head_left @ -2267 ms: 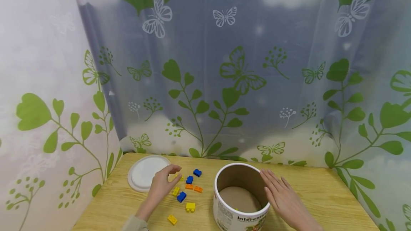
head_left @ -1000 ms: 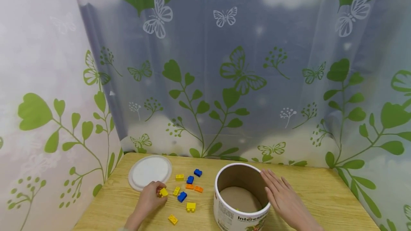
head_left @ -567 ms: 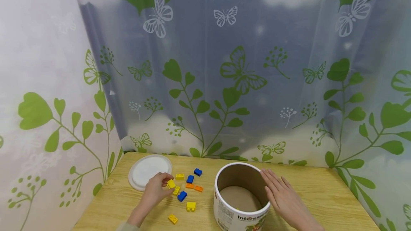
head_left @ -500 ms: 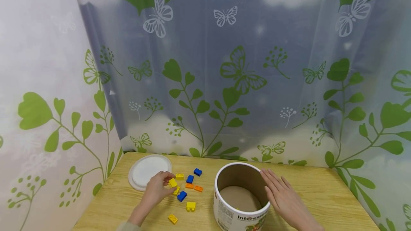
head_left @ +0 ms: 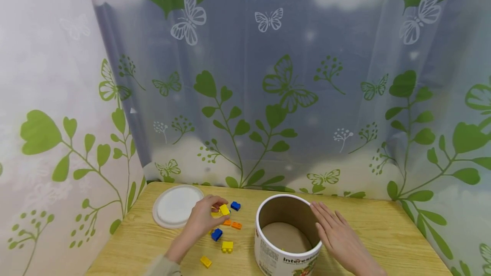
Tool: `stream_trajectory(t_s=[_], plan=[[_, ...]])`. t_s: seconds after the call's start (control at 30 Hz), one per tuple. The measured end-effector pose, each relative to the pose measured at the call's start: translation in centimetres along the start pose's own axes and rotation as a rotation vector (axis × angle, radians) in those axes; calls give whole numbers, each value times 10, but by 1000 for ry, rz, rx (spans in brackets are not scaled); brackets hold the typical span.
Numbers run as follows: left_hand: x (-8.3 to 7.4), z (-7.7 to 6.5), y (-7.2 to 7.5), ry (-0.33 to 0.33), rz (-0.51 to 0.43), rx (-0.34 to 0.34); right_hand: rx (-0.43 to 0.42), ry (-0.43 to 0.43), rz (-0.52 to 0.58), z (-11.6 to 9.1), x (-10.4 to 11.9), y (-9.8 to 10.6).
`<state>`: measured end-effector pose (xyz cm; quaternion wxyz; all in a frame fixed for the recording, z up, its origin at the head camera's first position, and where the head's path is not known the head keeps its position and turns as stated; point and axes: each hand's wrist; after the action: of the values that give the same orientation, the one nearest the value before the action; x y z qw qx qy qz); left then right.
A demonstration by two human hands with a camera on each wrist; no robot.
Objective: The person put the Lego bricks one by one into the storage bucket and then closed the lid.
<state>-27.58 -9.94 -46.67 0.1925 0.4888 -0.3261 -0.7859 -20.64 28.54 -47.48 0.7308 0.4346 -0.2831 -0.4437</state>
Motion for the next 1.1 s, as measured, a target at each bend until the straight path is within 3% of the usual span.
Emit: stream_trajectory(t_s=[0.37,0.8,1.1], plan=[[-25,19,-12,-89,-7,-5,-22,11,-11,0,-1,-1],[-68,42,-34,-222,-10,32,-23,13,-15,0,-1,-2],[-87,52,-56,-239,-15,97,-24,13,-9,0,-1,-1]])
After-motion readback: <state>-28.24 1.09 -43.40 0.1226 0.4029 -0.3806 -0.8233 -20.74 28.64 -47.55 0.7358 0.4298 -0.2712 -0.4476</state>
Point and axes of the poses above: each hand's wrist, its own z-axis towards the middle knuckle, its own y-axis out of the back of the hand, x = y × z, and after that the axes turned 3 degrees about x, right-handed
